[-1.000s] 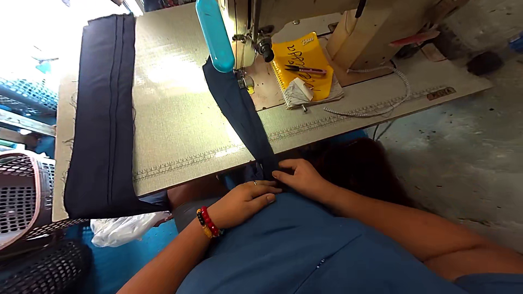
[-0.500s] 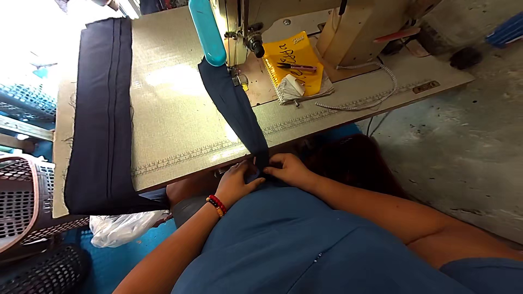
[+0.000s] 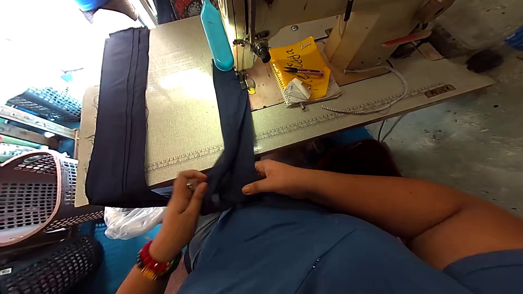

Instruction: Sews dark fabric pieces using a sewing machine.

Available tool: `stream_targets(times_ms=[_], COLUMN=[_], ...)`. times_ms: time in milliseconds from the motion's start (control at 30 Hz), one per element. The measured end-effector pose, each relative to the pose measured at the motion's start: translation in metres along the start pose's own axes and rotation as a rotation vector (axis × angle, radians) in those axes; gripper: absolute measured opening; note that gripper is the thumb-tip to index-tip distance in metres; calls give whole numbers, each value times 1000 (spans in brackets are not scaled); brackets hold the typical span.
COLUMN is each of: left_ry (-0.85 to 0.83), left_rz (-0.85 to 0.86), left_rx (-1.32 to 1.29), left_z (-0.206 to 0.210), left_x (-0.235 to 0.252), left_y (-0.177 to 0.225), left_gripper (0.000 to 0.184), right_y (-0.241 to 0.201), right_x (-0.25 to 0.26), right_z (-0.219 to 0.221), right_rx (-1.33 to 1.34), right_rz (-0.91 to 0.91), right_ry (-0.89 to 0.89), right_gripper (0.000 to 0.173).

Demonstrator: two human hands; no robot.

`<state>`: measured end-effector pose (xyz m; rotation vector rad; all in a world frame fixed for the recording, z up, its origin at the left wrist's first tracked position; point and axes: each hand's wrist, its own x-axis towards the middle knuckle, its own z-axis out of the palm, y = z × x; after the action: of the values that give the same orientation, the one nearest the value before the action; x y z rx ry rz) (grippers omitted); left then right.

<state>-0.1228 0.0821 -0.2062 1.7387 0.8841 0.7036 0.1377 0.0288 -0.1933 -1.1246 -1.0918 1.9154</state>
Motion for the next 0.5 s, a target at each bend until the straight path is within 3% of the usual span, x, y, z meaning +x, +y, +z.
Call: stream_targets(times_ms=[100,200,333,500], left_ry=[106,-18,-174,-196], left_rz=[97,145,241,38], left_rx=[206,512,798,741], left_z=[-24,-42,-51,-56], left_x=[-6,-9,-7,-9], left_y=[35,57,80,93], left_gripper=[21,30,27,42], right_y=[-22,-46,-61,-53], right_x=[5,3,2,17], right_z=[31,63,105,143], right_rx=[-247,-643,-832,-925], right_rz=[-82,-195,-296,-442], right_ry=[-68,-181,-340,-404], right_gripper=[20,24,22,19])
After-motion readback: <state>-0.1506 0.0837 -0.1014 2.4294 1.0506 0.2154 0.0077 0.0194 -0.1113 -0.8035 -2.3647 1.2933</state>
